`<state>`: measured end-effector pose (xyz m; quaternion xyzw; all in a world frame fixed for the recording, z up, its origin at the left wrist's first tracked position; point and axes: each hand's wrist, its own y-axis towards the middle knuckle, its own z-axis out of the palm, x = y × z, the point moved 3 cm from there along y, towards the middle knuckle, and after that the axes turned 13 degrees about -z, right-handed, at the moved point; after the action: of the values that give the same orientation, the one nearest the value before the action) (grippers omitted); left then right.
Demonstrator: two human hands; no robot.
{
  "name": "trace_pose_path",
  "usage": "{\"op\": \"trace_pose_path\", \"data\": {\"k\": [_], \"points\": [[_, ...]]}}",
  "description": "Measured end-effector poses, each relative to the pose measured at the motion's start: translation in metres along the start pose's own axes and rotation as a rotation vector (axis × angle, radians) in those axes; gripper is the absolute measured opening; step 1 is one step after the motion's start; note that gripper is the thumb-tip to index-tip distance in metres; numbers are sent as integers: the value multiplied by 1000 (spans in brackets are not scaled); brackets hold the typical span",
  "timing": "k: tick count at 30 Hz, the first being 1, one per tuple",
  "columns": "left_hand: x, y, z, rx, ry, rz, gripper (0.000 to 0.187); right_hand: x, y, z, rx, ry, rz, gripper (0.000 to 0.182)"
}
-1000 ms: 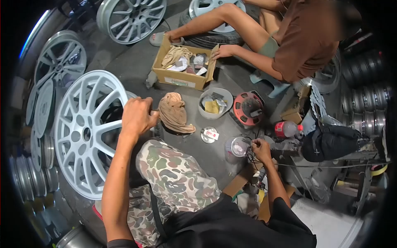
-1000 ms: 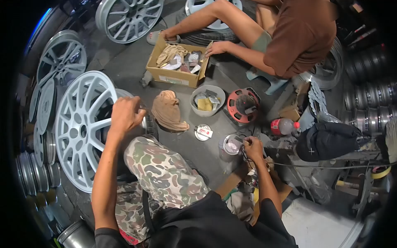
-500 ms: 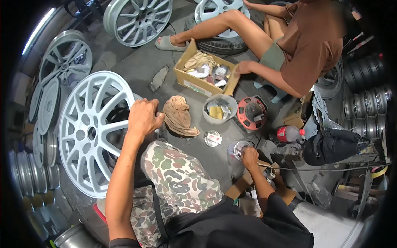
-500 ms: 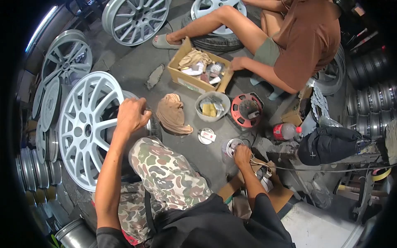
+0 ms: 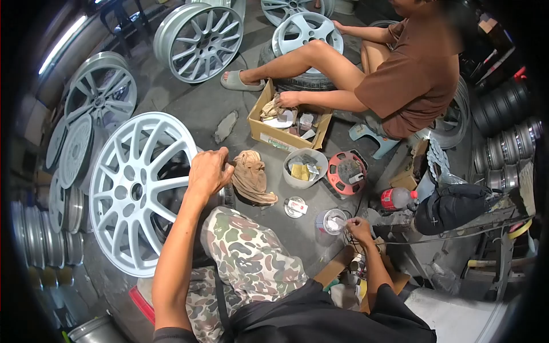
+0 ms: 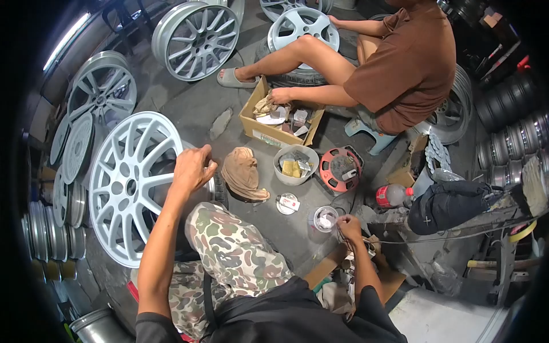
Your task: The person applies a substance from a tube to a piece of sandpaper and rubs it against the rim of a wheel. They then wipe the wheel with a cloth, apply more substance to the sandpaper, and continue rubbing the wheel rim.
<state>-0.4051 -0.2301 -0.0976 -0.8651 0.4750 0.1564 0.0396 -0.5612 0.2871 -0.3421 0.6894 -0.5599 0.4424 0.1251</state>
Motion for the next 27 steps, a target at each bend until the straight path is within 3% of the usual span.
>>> {"op": "trace_pose_path", "data": {"k": [1,4,6,9,13,16,20,27], "points": [[-1,0,1,-4,4,4,20,2,-3,-2,-9,191,34,15],[-7,-2,2,-33,-3,-11,19,13,-18,-12,-15,306,20,12],[-26,-13,6,13,-312,-127,17,23,-28,-17,7,354,60,13],[-67,-37,25,38,-582,-13,18,19,-32,-10,-20,567,12,14],[-106,-62,58,361,-771,-138,14,46,-37,-8,-30,665,19,15],[-112,-66,100,469,-958,-148,11,73,-43,-8,1,718,-82,13],[-129,-68,102,575,-1121,-271,10,124,-54,-4,63,817,-124,10],[-126,-77,127,533,-1049,-375,11,178,-70,4,170,842,-173,12]]}}
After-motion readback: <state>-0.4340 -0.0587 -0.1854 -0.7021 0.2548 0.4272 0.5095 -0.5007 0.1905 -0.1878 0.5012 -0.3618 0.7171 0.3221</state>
